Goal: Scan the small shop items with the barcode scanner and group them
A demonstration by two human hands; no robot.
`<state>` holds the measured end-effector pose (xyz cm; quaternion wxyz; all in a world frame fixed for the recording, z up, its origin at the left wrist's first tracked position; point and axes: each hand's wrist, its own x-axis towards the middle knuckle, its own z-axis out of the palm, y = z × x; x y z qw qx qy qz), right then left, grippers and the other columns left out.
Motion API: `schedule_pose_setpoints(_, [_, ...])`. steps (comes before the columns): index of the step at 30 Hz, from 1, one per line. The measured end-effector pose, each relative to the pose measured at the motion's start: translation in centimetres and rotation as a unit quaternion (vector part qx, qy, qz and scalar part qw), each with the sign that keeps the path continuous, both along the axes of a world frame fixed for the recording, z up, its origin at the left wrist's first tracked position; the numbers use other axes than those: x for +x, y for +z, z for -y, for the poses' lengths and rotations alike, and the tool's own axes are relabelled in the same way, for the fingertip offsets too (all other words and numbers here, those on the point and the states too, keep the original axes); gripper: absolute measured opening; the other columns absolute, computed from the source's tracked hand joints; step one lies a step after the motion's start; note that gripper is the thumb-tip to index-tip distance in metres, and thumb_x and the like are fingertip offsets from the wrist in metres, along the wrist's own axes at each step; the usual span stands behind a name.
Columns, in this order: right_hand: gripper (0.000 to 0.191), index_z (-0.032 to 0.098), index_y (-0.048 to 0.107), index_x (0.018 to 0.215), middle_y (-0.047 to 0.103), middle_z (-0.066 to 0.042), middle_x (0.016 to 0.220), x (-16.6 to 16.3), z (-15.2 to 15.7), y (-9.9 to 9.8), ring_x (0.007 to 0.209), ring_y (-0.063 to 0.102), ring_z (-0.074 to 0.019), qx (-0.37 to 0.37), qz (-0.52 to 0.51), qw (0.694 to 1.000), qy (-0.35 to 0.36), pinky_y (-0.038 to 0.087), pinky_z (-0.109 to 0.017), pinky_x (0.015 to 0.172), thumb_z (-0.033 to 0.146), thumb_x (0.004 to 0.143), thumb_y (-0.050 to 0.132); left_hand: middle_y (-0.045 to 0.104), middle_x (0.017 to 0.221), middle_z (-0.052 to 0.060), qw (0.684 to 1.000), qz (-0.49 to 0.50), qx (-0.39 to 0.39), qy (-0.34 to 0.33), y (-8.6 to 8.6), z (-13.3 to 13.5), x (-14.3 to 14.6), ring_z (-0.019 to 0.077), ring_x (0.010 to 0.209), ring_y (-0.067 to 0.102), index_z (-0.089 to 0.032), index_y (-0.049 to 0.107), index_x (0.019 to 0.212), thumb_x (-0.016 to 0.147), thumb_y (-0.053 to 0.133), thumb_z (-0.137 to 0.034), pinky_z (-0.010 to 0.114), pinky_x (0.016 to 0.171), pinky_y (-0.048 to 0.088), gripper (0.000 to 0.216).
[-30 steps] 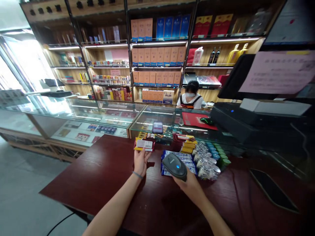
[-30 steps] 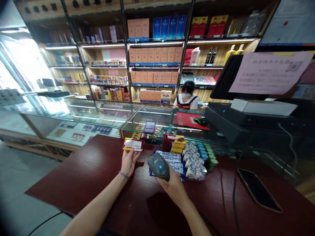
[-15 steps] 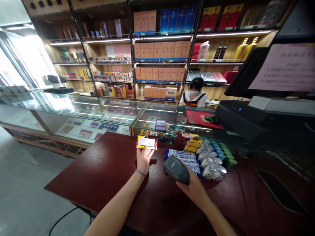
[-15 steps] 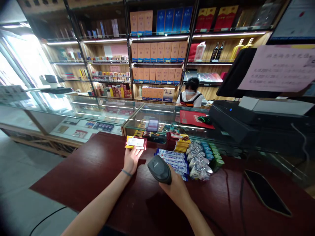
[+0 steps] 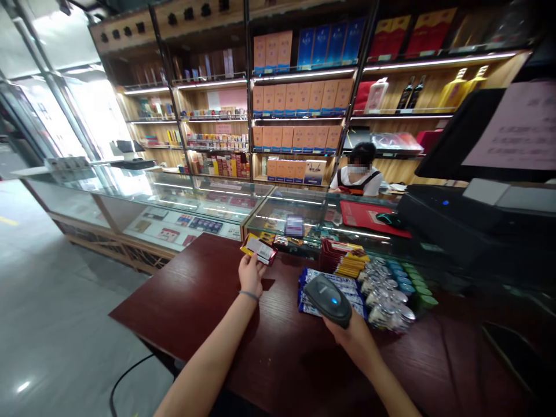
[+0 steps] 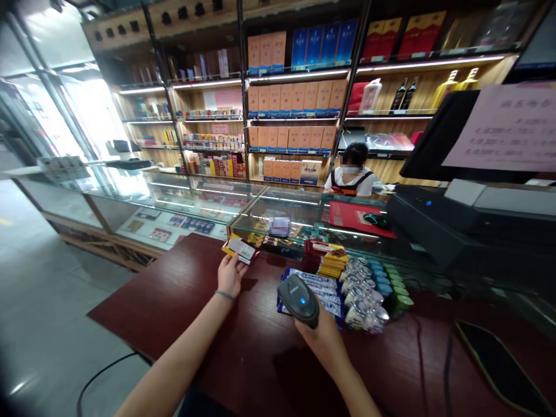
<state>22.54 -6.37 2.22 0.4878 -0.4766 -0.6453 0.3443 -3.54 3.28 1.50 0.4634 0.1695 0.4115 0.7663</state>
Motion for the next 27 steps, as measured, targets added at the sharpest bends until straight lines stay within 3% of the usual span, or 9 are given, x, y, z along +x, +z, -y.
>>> schedule_pose_setpoints(3, [0.012, 0.024, 0.069, 0.08, 0.065, -0.002, 0.056, 0.1, 0.1, 0.3, 0.08, 0.072, -0.0298, -0.008, -0.004, 1.0, -0.025, 0.057, -0.034, 0.068, 0.034, 0.075, 0.073, 0.07, 0.091, 0.004, 0.992, -0.098, 0.016, 0.08, 1.3, -1.1, -3.5, 0.0159, 0.076, 0.07, -0.019, 0.057, 0.097, 0.079, 0.073, -0.04, 0.032, 0.072, 0.057, 0.033])
schedule_pose_setpoints(5, [0.013, 0.025, 0.067, 0.072, 0.06, 0.0, 0.049, 0.3, 0.1, 0.5, 0.072, 0.071, -0.0283, -0.009, -0.006, 1.0, -0.027, 0.056, -0.032, 0.064, 0.036, 0.075, 0.073, 0.072, 0.095, 0.005, 0.952, -0.257, 0.03, 0.164, 1.8, -1.4, -6.3, 0.0177, 0.085, 0.07, -0.018, 0.062, 0.098, 0.082, 0.069, -0.038, 0.031, 0.078, 0.056, 0.027])
schedule_pose_setpoints(6, [0.014, 0.024, 0.067, 0.07, 0.059, 0.0, 0.048, 0.3, 0.1, 0.5, 0.07, 0.07, -0.0277, -0.008, -0.006, 1.0, -0.027, 0.055, -0.031, 0.063, 0.036, 0.075, 0.073, 0.073, 0.095, 0.005, 0.922, -0.344, 0.03, 0.175, 1.8, -1.5, -7.8, 0.0188, 0.089, 0.071, -0.018, 0.065, 0.098, 0.084, 0.066, -0.036, 0.032, 0.082, 0.056, 0.023])
schedule_pose_setpoints(9, [0.015, 0.023, 0.069, 0.073, 0.063, -0.002, 0.051, 0.4, 0.0, 0.7, 0.072, 0.072, -0.0274, -0.003, -0.006, 1.0, -0.03, 0.056, -0.03, 0.064, 0.038, 0.075, 0.072, 0.075, 0.101, 0.005, 0.816, -0.557, 0.018, 0.156, 1.4, -1.0, -11.9, 0.0201, 0.095, 0.071, -0.02, 0.069, 0.105, 0.091, 0.057, -0.029, 0.032, 0.088, 0.054, 0.02])
schedule_pose_setpoints(12, [0.017, 0.022, 0.072, 0.082, 0.069, -0.004, 0.061, 0.5, 0.0, 0.7, 0.079, 0.073, -0.0283, 0.006, -0.011, 0.999, -0.036, 0.057, -0.03, 0.068, 0.038, 0.075, 0.072, 0.075, 0.111, 0.007, 0.676, -0.731, 0.004, 0.093, 0.7, -0.2, -14.9, 0.0215, 0.102, 0.07, -0.022, 0.07, 0.111, 0.094, 0.053, -0.021, 0.032, 0.09, 0.054, 0.024])
schedule_pose_setpoints(15, [0.019, 0.022, 0.072, 0.083, 0.073, -0.005, 0.068, 0.5, 0.0, 0.5, 0.083, 0.073, -0.0289, 0.012, -0.016, 0.999, -0.038, 0.057, -0.03, 0.071, 0.039, 0.075, 0.073, 0.075, 0.113, 0.007, 0.547, -0.837, -0.002, 0.001, 0.0, -0.1, -16.5, 0.0213, 0.104, 0.07, -0.025, 0.07, 0.115, 0.094, 0.054, -0.018, 0.033, 0.094, 0.054, 0.027])
schedule_pose_setpoints(17, [0.019, 0.022, 0.072, 0.081, 0.073, -0.006, 0.068, 0.6, -0.1, 0.2, 0.083, 0.073, -0.0287, 0.01, -0.015, 0.999, -0.038, 0.057, -0.03, 0.071, 0.041, 0.075, 0.073, 0.075, 0.112, 0.007, 0.492, -0.87, -0.009, -0.036, -0.4, -0.5, -16.9, 0.0213, 0.103, 0.07, -0.025, 0.071, 0.115, 0.094, 0.056, -0.018, 0.034, 0.097, 0.053, 0.026])
schedule_pose_setpoints(21, [0.021, 0.022, 0.07, 0.076, 0.07, -0.005, 0.064, 0.8, -0.2, -0.5, 0.075, 0.072, -0.0272, 0.003, -0.005, 0.999, -0.051, 0.056, -0.031, 0.069, 0.043, 0.076, 0.073, 0.073, 0.121, 0.007, 0.457, -0.886, -0.01, -0.075, -1.1, -1.8, -17.6, 0.0208, 0.112, 0.068, -0.027, 0.069, 0.122, 0.096, 0.054, -0.018, 0.033, 0.101, 0.051, 0.032])
schedule_pose_setpoints(27, [0.03, 0.027, 0.059, 0.058, 0.049, 0.001, 0.042, 1.0, -0.3, -0.9, 0.08, 0.072, -0.0302, 0.011, 0.008, 0.999, -0.038, 0.057, -0.034, 0.076, 0.044, 0.079, 0.073, 0.071, 0.128, 0.002, 0.471, -0.874, -0.02, -0.119, -2.2, -4.0, -19.0, 0.0172, 0.119, 0.065, -0.033, 0.069, 0.125, 0.097, 0.052, -0.019, 0.03, 0.106, 0.048, 0.036])
